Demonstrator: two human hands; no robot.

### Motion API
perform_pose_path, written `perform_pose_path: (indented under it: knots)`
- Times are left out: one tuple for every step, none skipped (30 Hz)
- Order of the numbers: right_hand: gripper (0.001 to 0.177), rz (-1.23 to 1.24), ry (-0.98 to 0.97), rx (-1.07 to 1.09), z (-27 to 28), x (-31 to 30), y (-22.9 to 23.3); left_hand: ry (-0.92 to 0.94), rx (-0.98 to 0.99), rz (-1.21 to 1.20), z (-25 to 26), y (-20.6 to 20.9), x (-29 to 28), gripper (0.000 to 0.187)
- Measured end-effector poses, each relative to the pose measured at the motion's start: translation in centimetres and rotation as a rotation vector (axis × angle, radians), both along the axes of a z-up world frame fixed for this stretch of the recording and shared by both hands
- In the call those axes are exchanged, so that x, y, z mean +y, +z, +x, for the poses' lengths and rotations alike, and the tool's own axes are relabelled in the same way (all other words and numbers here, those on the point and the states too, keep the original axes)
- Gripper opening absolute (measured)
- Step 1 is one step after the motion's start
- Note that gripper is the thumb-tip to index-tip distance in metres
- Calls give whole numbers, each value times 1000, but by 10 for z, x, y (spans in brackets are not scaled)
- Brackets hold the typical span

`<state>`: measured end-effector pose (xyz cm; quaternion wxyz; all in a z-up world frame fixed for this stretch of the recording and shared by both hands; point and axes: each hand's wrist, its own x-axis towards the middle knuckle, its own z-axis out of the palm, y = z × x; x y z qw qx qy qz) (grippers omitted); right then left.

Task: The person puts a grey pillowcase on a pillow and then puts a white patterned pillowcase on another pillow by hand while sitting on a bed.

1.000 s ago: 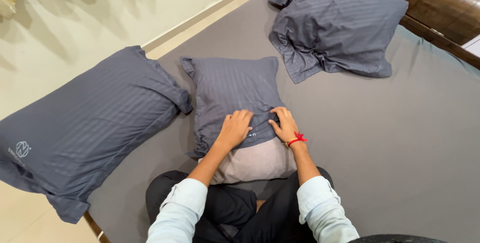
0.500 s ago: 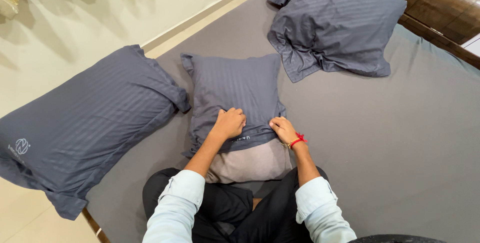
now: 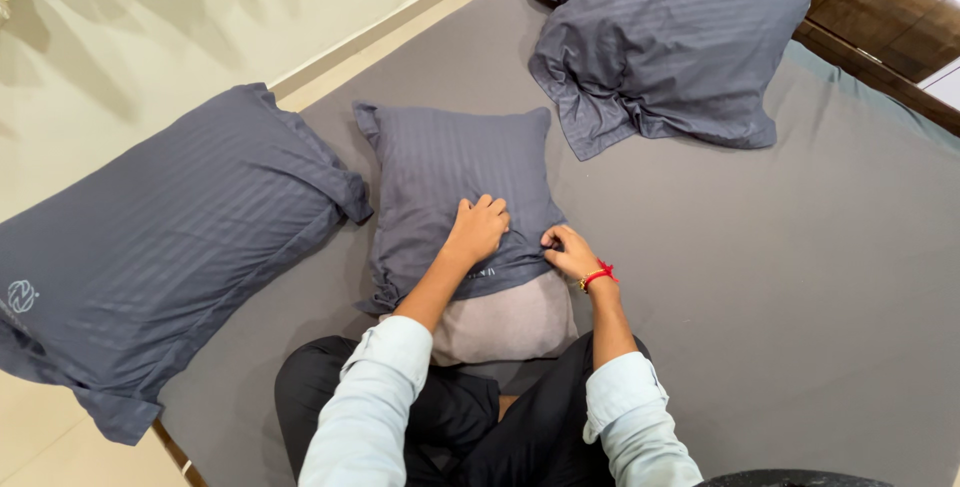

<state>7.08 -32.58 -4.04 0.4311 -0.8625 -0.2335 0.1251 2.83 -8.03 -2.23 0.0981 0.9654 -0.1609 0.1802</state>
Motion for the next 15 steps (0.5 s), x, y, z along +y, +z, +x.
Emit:
perform_pose_path:
  knots:
    - [20,-70,-34,-14,3,-4,-4,-10,35,-37,-2,-1,1,9]
    - [20,-136,-67,-28,6,-5,-9,-41,41,-97,-4,0,7,10]
    - [21,-153,-56,-35,10,-6,-13,-72,48,-158,-7,2,15,11]
    - [22,-172,-43,-41,13,-6,-18,-103,55,-220,-13,5,22,13]
    - [23,-190,-31,-47,15,-8,-22,-90,50,-231,-19,8,31,13]
    - [22,-241,-40,27,16,-11,-25,-79,42,-242,-25,12,41,14]
    - [22,-293,-48,101,15,-15,-28,-69,34,-253,-31,15,52,15]
    - [22,-341,-60,174,15,-17,-31,38,-26,-318,-37,18,64,23]
    - [23,-338,-103,178,16,-18,-32,144,-86,-383,-46,18,76,35]
    - [23,-338,-146,188,15,-20,-34,251,-141,-451,-54,15,87,47]
    - [24,-337,-189,197,13,-20,-36,381,-50,-518,-59,12,98,64]
    - [24,-321,-224,260,14,-19,-37,515,41,-584,-61,8,109,82]
    - [25,-304,-260,323,15,-16,-37,650,131,-648,-62,2,117,100]
    - [26,-284,-295,387,17,-12,-38,643,253,-858,-63,-5,122,108]
    - [27,-228,-325,446,19,-7,-39,628,378,-1066,-65,-12,126,117]
